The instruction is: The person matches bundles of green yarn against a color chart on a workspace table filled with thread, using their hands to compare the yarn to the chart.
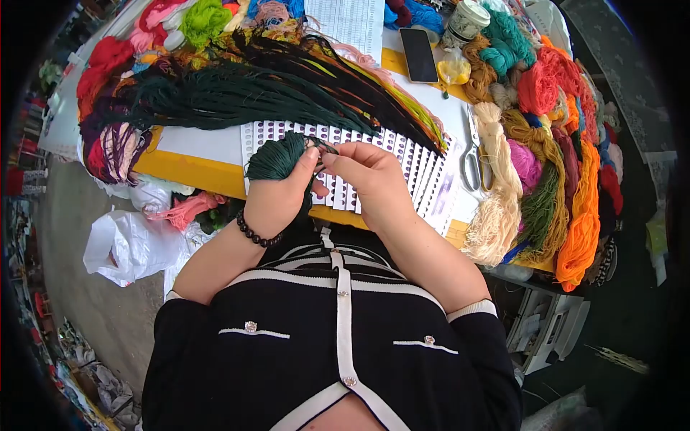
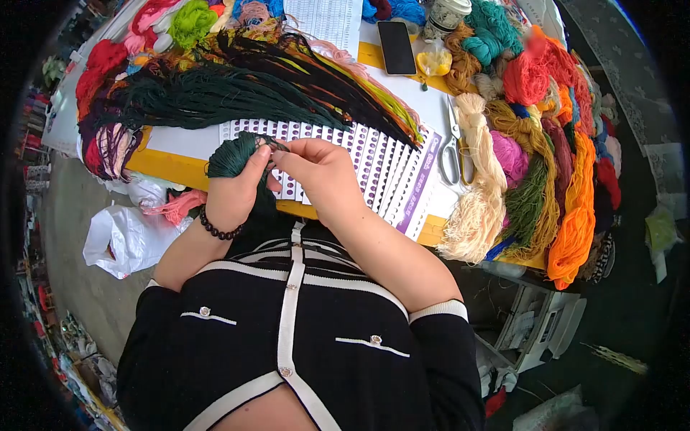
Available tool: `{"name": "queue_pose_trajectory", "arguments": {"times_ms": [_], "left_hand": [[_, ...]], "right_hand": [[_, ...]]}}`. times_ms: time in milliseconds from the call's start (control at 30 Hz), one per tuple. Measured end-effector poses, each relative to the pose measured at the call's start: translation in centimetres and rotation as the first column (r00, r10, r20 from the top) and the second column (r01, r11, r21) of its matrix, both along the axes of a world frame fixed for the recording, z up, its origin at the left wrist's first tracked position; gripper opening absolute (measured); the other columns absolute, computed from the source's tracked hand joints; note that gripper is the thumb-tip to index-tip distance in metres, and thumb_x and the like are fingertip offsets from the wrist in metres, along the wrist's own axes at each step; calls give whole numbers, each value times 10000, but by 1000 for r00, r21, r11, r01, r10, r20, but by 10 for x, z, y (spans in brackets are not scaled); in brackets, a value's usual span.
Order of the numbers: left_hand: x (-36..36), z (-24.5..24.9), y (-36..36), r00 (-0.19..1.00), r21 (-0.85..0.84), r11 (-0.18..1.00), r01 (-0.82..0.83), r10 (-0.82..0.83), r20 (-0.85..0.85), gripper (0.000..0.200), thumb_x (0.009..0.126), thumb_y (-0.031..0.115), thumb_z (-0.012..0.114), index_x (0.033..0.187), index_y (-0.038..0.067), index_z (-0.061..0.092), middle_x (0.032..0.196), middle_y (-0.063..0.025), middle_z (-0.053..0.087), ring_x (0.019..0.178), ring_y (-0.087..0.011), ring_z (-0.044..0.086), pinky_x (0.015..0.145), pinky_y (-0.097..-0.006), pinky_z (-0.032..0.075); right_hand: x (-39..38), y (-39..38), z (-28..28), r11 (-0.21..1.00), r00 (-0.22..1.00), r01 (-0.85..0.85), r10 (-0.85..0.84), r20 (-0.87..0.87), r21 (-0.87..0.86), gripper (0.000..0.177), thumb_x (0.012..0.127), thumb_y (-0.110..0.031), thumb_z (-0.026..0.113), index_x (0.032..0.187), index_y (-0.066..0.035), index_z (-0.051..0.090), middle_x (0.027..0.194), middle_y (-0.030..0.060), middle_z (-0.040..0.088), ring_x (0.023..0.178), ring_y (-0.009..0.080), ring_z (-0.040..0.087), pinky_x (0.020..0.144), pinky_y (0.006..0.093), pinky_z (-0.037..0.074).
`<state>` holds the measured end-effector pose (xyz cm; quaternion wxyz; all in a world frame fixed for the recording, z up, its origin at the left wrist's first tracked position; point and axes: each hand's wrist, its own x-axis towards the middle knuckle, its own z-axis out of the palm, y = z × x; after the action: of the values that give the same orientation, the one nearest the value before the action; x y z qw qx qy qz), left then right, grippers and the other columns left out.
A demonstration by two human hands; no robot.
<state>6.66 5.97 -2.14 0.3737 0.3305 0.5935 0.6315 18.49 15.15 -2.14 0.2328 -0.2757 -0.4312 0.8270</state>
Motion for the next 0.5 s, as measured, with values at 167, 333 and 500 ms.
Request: {"name": "queue_pose_trajectory", "arguments": {"times_ms": [167, 333, 500], "left_hand": [[-1, -13, 2, 998, 137, 990, -23, 30, -47, 185, 930, 96, 489, 1006, -33, 597, 878, -92, 651, 785, -158, 636, 670, -254, 509], [-15, 1, -5, 919, 163, 983, 82, -138, 370, 308, 928, 108, 422, 1165, -64, 517, 866, -130, 649, 839, -191, 627, 814, -313, 476], [-7, -5, -1, 968, 110, 962, 249, -249, -14, 392, 886, 3, 424, 1274, -48, 446, 1040, -138, 606, 782, -144, 610, 761, -281, 487]], "right_hand": [[-1, 4, -7, 993, 1000, -10, 11, -13, 114, 113, 836, -54, 598, 921, 14, 625, 875, 83, 661, 813, 140, 602, 787, 284, 454], [7, 27, -9, 916, 953, 2, -123, -276, -402, 74, 859, -114, 547, 880, -45, 563, 744, 38, 595, 669, 118, 537, 721, 289, 447], [1, 10, -2, 996, 996, -79, 77, -43, -43, 85, 818, -98, 607, 850, -25, 633, 736, 17, 610, 555, 79, 470, 562, 214, 376]]}}
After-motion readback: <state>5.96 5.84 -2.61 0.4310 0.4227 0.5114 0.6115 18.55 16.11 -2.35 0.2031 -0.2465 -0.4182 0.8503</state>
